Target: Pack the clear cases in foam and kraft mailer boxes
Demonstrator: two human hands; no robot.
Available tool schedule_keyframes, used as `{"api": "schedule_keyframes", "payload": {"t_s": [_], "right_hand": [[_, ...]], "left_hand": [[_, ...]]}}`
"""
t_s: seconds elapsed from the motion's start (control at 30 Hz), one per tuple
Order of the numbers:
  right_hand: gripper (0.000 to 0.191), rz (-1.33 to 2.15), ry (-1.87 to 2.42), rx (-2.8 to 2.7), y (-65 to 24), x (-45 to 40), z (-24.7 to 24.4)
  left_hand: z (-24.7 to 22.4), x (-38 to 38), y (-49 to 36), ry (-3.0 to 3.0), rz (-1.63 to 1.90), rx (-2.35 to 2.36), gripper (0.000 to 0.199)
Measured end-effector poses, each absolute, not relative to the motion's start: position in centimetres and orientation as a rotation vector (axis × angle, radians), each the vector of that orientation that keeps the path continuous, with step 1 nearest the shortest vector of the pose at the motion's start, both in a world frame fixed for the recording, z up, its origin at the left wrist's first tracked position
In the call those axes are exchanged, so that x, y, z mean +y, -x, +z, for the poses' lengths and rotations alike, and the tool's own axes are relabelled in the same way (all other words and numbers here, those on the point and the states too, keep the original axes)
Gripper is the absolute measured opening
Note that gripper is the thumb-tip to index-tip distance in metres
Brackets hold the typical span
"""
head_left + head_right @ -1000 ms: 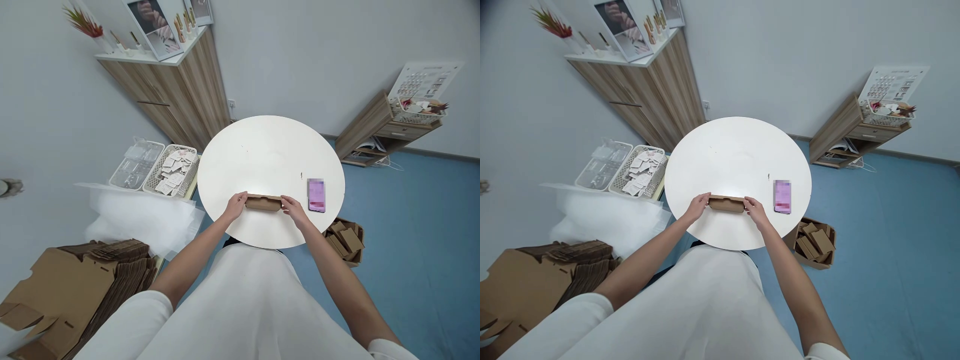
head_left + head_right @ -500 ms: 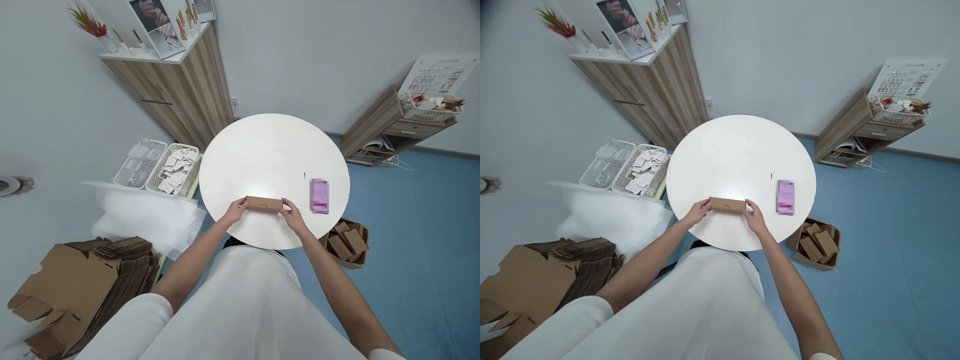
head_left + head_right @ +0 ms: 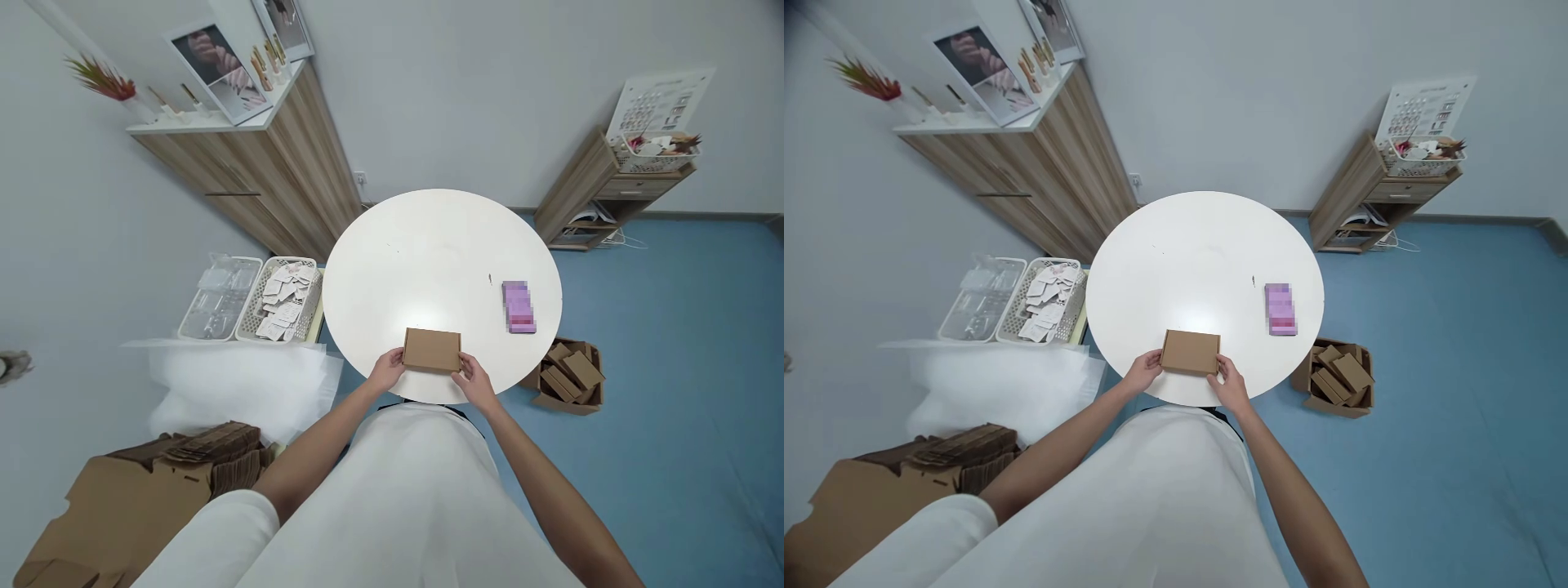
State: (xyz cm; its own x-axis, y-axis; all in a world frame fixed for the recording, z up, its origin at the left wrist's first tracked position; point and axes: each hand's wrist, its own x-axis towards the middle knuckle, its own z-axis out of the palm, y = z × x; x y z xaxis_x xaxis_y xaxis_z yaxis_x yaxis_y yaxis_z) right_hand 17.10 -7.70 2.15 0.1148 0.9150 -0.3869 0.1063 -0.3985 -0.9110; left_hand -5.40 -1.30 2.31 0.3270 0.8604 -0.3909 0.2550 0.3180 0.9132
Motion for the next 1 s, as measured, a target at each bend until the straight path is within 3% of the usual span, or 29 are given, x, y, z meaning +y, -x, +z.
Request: {"api": "schedule_keyframes", "payload": {"t_s": [0.23, 0.53, 1.0], "right_hand": [[0.075, 1.381, 1.837, -0.908, -17.4, -9.1, 0.7], [0.056, 1.309, 2.018, -0.799, -18.1, -6.7, 2.0], [0.056, 1.215, 1.930, -0.983, -18.5, -6.3, 0.2]], "left_hand": [[0.9, -0.8, 6.1, -1.292, 0.360, 1.360, 0.046], [0.7, 1.3, 5.2, -1.489, 0.236, 1.423, 0.068], [1.9, -0.3, 2.9, -1.524, 0.352, 1.235, 0.051]]}}
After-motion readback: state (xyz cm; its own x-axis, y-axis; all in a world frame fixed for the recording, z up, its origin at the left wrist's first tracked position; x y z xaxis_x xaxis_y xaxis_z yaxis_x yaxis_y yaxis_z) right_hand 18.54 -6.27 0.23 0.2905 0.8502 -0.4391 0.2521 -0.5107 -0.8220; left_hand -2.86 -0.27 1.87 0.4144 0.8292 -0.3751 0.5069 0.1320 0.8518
